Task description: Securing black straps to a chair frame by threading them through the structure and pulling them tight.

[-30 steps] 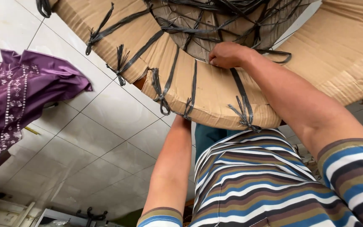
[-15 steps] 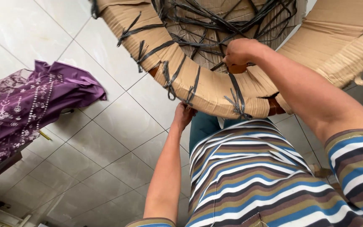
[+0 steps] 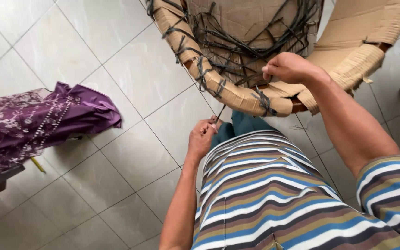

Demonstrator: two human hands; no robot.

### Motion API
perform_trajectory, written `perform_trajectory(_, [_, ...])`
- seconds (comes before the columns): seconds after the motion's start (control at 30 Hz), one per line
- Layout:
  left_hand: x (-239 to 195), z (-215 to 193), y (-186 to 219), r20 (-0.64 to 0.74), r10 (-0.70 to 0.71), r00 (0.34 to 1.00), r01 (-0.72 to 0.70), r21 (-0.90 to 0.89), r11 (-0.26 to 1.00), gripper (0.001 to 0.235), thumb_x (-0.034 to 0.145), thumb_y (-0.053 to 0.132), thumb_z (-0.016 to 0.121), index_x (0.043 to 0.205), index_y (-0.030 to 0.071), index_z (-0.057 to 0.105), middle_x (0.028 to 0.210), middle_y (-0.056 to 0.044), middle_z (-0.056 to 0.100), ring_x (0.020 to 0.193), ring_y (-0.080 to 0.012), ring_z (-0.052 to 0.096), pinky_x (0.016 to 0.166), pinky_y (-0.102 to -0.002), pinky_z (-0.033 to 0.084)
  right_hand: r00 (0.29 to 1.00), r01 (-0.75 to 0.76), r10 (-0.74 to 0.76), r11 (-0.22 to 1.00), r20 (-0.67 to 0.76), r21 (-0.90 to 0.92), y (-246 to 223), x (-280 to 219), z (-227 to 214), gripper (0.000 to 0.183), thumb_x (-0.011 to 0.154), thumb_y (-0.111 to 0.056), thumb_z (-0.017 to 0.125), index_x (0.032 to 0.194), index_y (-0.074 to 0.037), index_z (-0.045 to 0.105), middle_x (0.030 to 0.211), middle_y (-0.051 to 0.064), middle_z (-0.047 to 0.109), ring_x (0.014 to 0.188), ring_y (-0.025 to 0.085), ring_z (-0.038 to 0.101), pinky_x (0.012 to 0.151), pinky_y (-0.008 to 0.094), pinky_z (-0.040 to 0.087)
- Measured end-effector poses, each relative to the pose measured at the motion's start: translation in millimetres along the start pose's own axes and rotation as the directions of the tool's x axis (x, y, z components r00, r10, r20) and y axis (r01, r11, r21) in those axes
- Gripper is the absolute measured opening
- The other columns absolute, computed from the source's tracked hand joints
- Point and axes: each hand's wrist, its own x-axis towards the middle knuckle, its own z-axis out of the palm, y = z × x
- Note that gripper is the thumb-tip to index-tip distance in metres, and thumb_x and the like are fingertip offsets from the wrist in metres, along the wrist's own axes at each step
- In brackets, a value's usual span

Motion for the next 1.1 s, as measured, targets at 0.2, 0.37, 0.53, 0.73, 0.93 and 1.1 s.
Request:
perform_trajectory(0.2, [-18.9, 1.3, 20.8, -0.066, 0.258, 0.964, -0.263, -0.094, 0.960, 0.023, 0.099, 0.019, 0.063, 0.079, 0.010, 0.070, 0.127, -0.006, 0.071, 0.091, -0.0149, 0.066, 0.081, -0.031, 0.054, 0.983, 0.099, -0.094, 0.995, -0.160, 0.024, -21.9, -58.3, 28.9, 0.027, 0.105, -0.028, 0.055, 0.103, -0.015, 0.079, 0.097, 0.019, 0.076, 0.105, 0.042, 0.069, 0.089, 0.053, 0.052])
perform_trajectory(0.37, [-23.8, 17.5, 37.2, -0.054, 0.306, 0.950, -0.306, -0.339, 0.890, 0.026, 0.105, 0.017, 0.059, 0.084, 0.006, 0.070, 0.127, -0.008, 0.071, 0.091, -0.0079, 0.062, 0.079, -0.026, 0.055, 0.931, 0.244, -0.186, 0.958, -0.315, 0.154, -17.5, -76.3, 59.2, 0.026, 0.111, -0.021, 0.055, 0.101, -0.009, 0.076, 0.087, 0.016, 0.072, 0.091, 0.034, 0.068, 0.082, 0.048, 0.053])
perform_trajectory(0.53, [-16.4, 28.7, 40.0, -0.110, 0.303, 0.947, -0.321, -0.409, 0.854, 0.023, 0.106, 0.020, 0.064, 0.099, 0.002, 0.076, 0.113, -0.011, 0.076, 0.092, -0.0090, 0.068, 0.089, -0.029, 0.059, 0.862, 0.391, -0.302, 0.908, -0.407, 0.155, -18.7, -93.5, 85.3, 0.024, 0.112, -0.020, 0.060, 0.096, -0.007, 0.073, 0.078, 0.015, 0.067, 0.080, 0.026, 0.064, 0.072, 0.043, 0.051])
perform_trajectory(0.73, [0.1, 38.8, 37.6, -0.137, 0.348, 0.927, -0.373, -0.263, 0.890, 0.018, 0.096, 0.019, 0.079, 0.111, 0.009, 0.078, 0.095, -0.001, 0.074, 0.085, -0.0005, 0.059, 0.078, -0.021, 0.056, 0.905, 0.348, -0.321, 0.936, -0.279, 0.051, -38.9, -99.6, 99.1, 0.020, 0.106, -0.025, 0.060, 0.099, -0.012, 0.073, 0.081, 0.015, 0.073, 0.079, 0.034, 0.070, 0.074, 0.047, 0.054])
perform_trajectory(0.93, [12.4, 65.9, 39.2, -0.126, 0.588, 0.799, -0.582, 0.081, 0.809, 0.028, 0.095, 0.015, 0.077, 0.121, 0.008, 0.076, 0.101, -0.010, 0.076, 0.088, -0.0199, 0.074, 0.078, -0.030, 0.060, 0.915, 0.342, -0.362, 0.930, -0.177, -0.135, -44.4, -103.5, 91.9, 0.021, 0.093, -0.030, 0.069, 0.106, -0.014, 0.067, 0.097, 0.014, 0.074, 0.098, 0.042, 0.070, 0.083, 0.058, 0.055])
perform_trajectory(1.1, [27.6, 79.2, 29.4, -0.122, 0.761, 0.637, -0.710, 0.293, 0.641, 0.016, 0.099, 0.016, 0.070, 0.111, 0.007, 0.076, 0.097, -0.009, 0.073, 0.089, -0.0304, 0.074, 0.077, -0.037, 0.061, 0.893, 0.428, -0.441, 0.894, -0.091, -0.130, -35.9, -107.1, 77.1, 0.022, 0.103, -0.032, 0.052, 0.102, -0.015, 0.065, 0.100, 0.015, 0.075, 0.099, 0.043, 0.069, 0.084, 0.056, 0.055])
